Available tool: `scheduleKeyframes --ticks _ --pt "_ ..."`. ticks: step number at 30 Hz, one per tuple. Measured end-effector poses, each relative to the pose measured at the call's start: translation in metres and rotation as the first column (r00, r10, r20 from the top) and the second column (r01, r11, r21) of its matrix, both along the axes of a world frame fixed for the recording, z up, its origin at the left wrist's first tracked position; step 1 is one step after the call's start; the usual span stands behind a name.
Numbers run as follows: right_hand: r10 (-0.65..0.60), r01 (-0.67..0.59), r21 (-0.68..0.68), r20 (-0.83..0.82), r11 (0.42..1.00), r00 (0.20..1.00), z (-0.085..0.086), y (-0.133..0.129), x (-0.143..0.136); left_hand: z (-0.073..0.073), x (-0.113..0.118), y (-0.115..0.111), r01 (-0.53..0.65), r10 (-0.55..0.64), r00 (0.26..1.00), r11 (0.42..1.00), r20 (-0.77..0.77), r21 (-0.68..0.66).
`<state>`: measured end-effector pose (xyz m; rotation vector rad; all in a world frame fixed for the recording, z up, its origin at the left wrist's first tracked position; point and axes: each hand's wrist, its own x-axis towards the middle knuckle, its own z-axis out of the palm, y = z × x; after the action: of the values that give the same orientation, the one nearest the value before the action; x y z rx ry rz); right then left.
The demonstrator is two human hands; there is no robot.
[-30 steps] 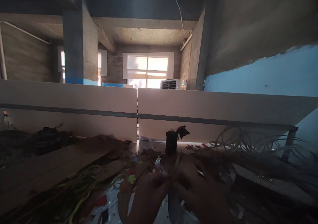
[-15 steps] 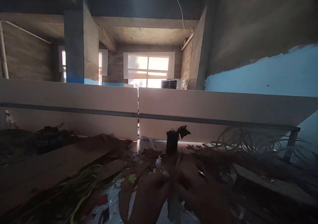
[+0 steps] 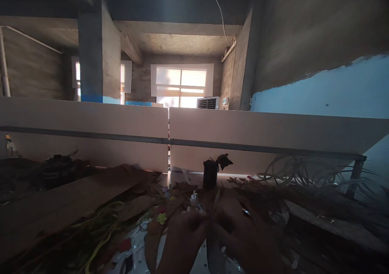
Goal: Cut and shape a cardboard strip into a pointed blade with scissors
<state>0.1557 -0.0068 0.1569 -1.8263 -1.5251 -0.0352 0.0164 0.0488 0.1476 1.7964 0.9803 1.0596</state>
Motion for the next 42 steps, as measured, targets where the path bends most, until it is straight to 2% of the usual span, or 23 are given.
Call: scheduleKeyframes --ticks 4,9,15,17,23,27,34,37,42 --pt "0.005 -0.005 -0.013 -0.02 1.0 1.0 0.0 0.0 0.0 0.001 -0.001 0.001 0.022 -0.022 1.0 1.0 -0.003 -0.01" --pt "-0.029 0.021 0.073 0.101 0.997 0.995 -0.003 0.0 0.001 0.002 -0.002 0.002 -0.015 0.02 0.994 0.999 -0.106 0.048" --pt "-0.023 0.024 -0.007 0.116 1.0 0.993 -0.002 -0.001 -0.001 -0.004 -0.001 0.003 -0.051 0.061 0.99 0.996 -0.127 0.079" --pt "-0.031 0.029 0.016 0.123 0.999 0.992 -0.002 -0.001 -0.001 -0.004 0.0 0.003 -0.053 0.06 0.99 0.997 -0.124 0.06" --pt "-0.041 0.014 0.141 0.189 0.99 0.981 -0.008 0.002 0.002 -0.002 0.001 0.002 -0.056 0.056 0.997 0.998 -0.051 0.004" --pt "-0.085 0.052 0.141 0.239 0.989 0.967 -0.007 0.001 -0.003 0.0 0.001 0.0 -0.072 0.072 0.997 0.997 -0.023 -0.008" --pt "-0.274 0.164 0.309 0.355 0.937 0.894 -0.005 -0.004 -0.016 -0.001 0.001 -0.004 -0.045 0.046 0.998 0.999 0.038 -0.029" --pt "-0.262 0.116 0.346 0.414 0.931 0.872 -0.009 -0.002 -0.013 -0.003 0.002 -0.002 -0.005 0.01 0.997 0.997 0.077 -0.071" --pt "-0.229 0.082 0.371 0.372 0.925 0.899 -0.012 0.001 -0.007 -0.009 0.004 0.003 0.053 -0.028 0.989 0.983 0.143 -0.175"
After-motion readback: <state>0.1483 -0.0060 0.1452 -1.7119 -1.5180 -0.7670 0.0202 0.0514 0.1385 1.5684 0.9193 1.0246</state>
